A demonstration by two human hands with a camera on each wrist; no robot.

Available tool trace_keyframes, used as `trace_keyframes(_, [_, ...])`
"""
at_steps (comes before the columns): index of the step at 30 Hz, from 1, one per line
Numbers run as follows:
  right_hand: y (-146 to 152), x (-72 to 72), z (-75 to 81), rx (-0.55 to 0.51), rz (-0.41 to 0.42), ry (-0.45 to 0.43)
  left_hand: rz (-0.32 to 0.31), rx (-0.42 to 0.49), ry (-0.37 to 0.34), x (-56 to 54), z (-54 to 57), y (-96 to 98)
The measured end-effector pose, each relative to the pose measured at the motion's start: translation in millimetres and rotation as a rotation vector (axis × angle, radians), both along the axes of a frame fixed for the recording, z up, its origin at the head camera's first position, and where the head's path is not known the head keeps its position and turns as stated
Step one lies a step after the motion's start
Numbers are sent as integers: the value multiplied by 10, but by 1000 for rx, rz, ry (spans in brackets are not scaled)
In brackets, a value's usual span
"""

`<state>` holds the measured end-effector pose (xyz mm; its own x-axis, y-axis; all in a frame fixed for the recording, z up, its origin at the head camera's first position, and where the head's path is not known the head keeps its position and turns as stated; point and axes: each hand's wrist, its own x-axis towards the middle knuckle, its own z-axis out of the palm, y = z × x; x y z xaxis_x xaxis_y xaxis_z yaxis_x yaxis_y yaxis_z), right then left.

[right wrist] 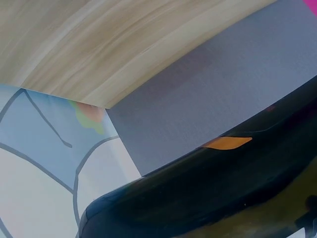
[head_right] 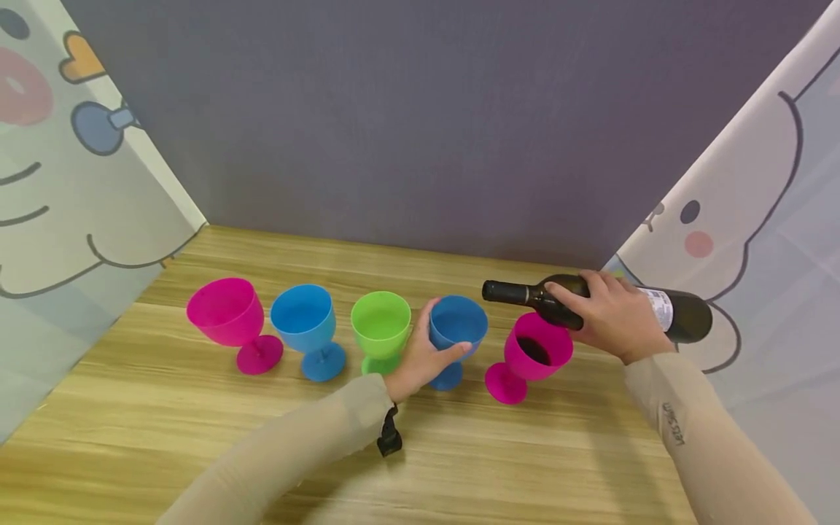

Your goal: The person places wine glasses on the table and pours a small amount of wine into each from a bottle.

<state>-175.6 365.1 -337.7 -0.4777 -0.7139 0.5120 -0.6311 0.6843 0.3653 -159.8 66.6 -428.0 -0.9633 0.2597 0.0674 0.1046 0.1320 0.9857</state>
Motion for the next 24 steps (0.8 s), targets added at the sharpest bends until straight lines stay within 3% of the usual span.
trace_keyframes(8, [16,0,28,28,-12,-32,2,6,5,-1,-4,5])
trace_keyframes(24, [-65,63,83,27,12,-13,10,0,-13,-23,-6,11])
